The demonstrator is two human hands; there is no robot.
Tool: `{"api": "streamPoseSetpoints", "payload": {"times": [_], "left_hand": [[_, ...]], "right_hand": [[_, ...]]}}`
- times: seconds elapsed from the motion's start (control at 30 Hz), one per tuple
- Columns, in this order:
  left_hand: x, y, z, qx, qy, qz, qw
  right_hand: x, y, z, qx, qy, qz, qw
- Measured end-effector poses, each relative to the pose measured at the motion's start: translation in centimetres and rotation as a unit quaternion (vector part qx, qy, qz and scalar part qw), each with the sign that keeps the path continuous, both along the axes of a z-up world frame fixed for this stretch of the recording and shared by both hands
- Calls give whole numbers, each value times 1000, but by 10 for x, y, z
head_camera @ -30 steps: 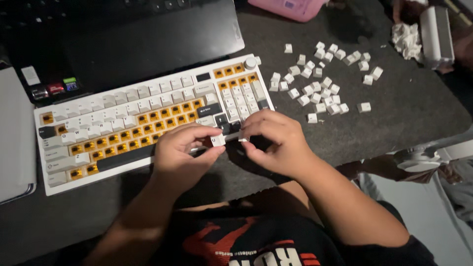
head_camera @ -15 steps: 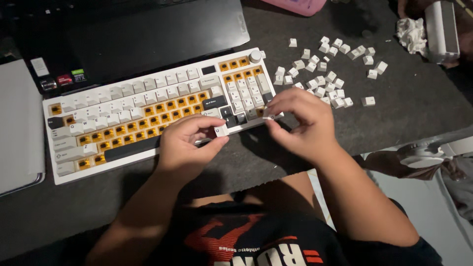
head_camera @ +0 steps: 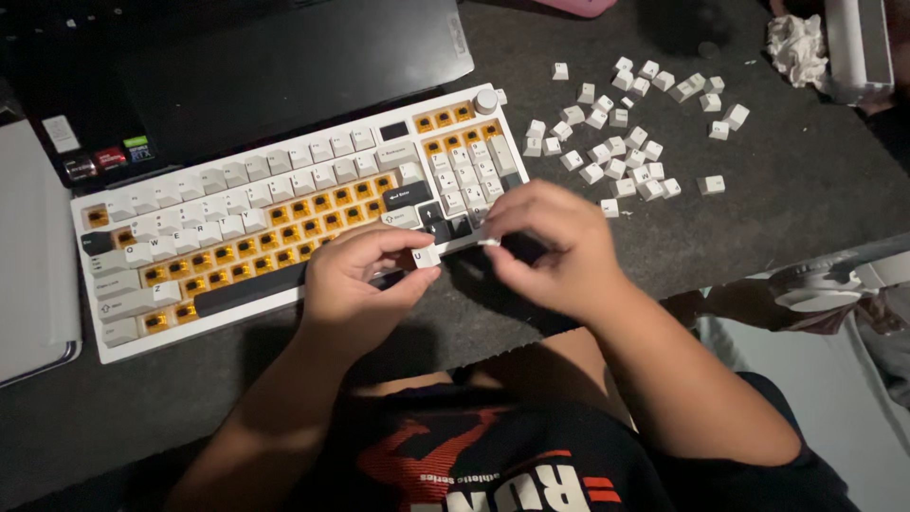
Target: The person assembles a mechanical keyboard by picking up individual keycaps from a desk and pressing them onto the corresponding switches on the keyboard base.
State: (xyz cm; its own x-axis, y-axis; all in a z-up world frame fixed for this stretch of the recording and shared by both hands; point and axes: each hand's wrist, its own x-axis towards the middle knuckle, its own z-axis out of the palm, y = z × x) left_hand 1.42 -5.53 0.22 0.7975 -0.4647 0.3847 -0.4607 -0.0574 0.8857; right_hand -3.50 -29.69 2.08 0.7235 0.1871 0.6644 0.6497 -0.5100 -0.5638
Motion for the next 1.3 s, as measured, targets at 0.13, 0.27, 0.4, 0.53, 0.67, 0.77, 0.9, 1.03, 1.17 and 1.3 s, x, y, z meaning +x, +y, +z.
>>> {"api": "streamPoseSetpoints", "payload": {"times": [0.13, 0.27, 0.4, 0.53, 0.67, 0.77, 0.9, 1.03, 1.17, 1.3], "left_hand": [[0, -2, 4, 18, -42, 18, 999], [-1, -2, 6, 51, -80, 41, 995], [-1, -3, 5, 45, -70, 18, 996], [0, -5, 0, 21, -55, -13, 998], [1, -5, -4, 16, -64, -34, 997], [1, -4, -6, -1, -32, -51, 998], [2, -4, -10, 8, 17, -44, 999], [3, -3, -15, -15, 30, -31, 999], [6, -2, -20, -17, -34, -15, 999], [9, 0, -26, -72, 43, -59, 995]], "right_hand": [[-1, 8, -5, -8, 13, 4, 1000], [2, 13, -8, -1, 24, -3, 1000], [0, 22, -9, 16, -4, -22, 1000], [-5, 34, -13, 65, -18, -15, 998], [-6, 36, -24, 105, 45, 3, 993], [-5, 34, -38, 181, 122, 0, 976], [1, 32, -59, 354, 244, 31, 902], [0, 31, -62, 313, 241, 24, 918], [-1, 33, -53, 289, 224, 30, 930], [-1, 38, -52, 313, 219, 37, 923]]}}
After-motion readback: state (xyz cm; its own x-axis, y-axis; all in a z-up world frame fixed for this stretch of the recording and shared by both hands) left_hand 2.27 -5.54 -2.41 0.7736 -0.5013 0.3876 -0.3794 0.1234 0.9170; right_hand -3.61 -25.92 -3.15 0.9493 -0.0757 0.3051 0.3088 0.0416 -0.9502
